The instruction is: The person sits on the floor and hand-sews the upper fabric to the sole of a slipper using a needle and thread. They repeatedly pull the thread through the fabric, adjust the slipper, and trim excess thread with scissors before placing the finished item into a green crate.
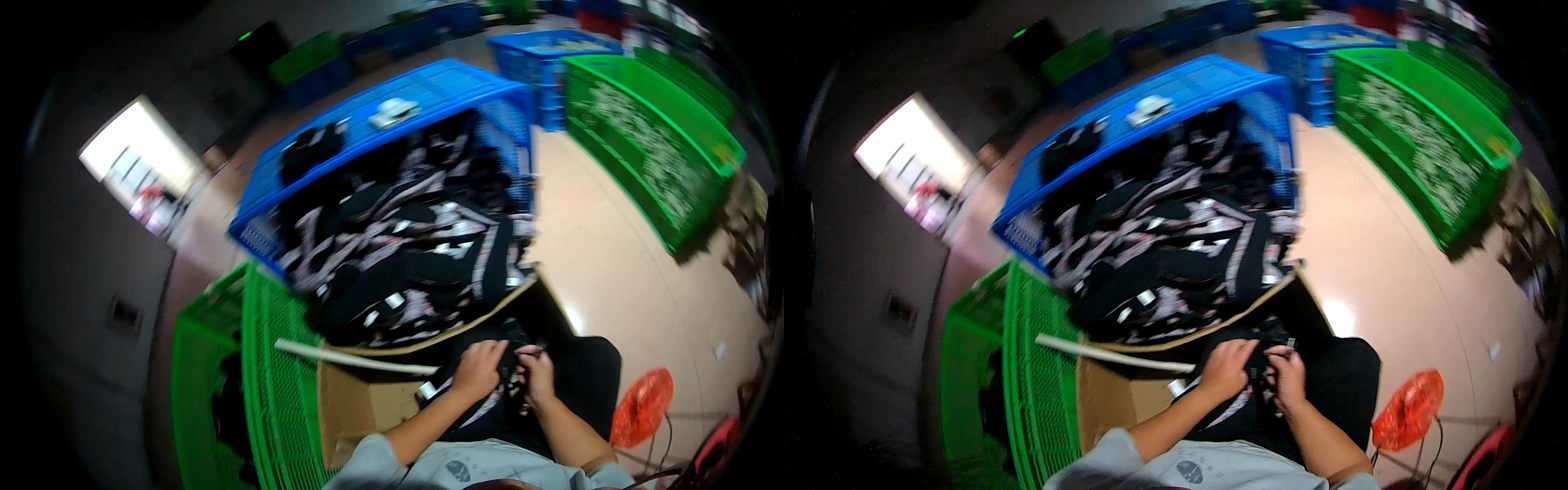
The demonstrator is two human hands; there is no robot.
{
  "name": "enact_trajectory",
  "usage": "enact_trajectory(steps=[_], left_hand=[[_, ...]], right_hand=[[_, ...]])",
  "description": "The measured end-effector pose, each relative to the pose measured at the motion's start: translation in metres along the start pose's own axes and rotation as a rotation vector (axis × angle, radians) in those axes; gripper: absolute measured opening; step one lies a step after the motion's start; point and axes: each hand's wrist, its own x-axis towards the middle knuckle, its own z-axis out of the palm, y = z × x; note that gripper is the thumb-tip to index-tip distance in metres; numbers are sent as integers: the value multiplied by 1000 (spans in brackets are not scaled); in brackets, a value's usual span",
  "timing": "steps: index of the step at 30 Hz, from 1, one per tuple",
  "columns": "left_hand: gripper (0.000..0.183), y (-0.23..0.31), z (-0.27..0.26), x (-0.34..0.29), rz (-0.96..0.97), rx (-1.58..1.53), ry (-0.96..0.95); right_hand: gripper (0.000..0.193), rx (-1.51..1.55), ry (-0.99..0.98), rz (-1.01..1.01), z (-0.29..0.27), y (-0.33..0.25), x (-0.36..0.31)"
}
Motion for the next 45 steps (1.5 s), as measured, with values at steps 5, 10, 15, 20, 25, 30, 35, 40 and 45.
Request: enact_trajectory(steps=[5,10,15,20,25,30,35,40,45], left_hand=[[56,-2,-1,-9,-13,12,58],[49,-4,4,-13,-25,7,90],[48,-3,3,-10,-26,7,82],[48,-4,4,-10,-10,25,106],[48,-5,4,-11,-5,22,126],[53,-8,2,-8,-41,-13,87],[40,-13,-6,-17,-227,-44,203],[27,-8,-35,-26,-332,-6,92],[25,-33,-47,-24,-136,-63,-143]], right_hand=[[9,93,-19,-42,7,4,-1],[12,81,-34,-50,1,13,3],[11,93,-23,-39,0,12,6],[11,81,4,-60,9,6,1],[11,87,3,-63,7,9,3],[7,-68,-22,-94,4,11,6],[6,-355,-162,-260,-2,16,3],[12,-537,-215,-278,-11,30,0],[28,-693,-153,-341,-5,30,-11]])
